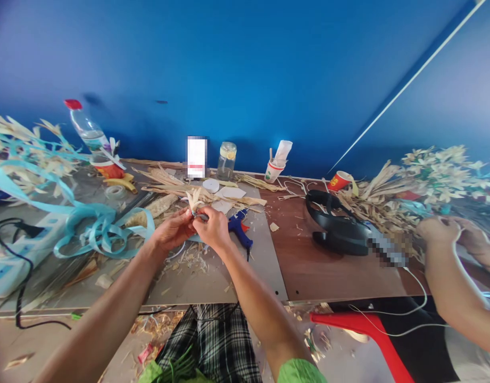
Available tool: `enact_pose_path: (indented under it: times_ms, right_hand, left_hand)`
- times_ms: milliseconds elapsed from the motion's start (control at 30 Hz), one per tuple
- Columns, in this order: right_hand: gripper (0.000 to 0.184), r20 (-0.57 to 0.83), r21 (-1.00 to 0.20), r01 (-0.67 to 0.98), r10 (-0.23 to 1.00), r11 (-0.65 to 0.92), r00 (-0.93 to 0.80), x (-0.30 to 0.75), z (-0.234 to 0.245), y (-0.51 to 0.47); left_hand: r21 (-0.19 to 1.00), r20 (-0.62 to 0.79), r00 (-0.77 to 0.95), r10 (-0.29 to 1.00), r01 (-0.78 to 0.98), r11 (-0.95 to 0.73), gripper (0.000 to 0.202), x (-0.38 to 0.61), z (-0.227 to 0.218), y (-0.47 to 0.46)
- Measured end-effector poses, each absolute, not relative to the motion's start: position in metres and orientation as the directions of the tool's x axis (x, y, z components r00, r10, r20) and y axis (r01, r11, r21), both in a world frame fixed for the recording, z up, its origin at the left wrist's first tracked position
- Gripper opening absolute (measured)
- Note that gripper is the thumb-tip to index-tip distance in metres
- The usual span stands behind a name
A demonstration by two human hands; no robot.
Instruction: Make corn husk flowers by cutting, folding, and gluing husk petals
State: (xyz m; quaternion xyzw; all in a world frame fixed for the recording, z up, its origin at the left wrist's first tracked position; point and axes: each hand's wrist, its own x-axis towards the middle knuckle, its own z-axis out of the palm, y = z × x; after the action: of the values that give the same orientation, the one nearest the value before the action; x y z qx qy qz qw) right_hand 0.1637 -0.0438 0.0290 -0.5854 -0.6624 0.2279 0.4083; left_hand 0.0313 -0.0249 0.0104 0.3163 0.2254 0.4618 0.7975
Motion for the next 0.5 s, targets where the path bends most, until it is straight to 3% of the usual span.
enact_pose_path:
  times_ms: [100, 233, 500]
  right_hand:
    - [0.007, 0.179, -0.929, 0.330, 0.984, 0.166, 0.009, 0.166, 0.032, -0.043]
    - [0.006, 0.079, -0.992, 0.090, 0.996, 0.083, -0.052, 0.166, 0.031, -0.042]
    - [0.010, 0.010, -1.000, -0.028, 0.995, 0.007, -0.099, 0.165, 0.022, -0.037]
  left_hand:
    - [0.693, -0.005, 0.496, 0.868, -0.624, 0.360, 0.022, 0.030, 0.016, -0.026]
    - [0.718, -0.009, 0.492, 0.870, -0.603, 0.348, 0.022, 0.030, 0.017, -0.026]
    - [0.736, -0.033, 0.454, 0.890, -0.592, 0.329, 0.024, 0.030, 0.014, -0.026]
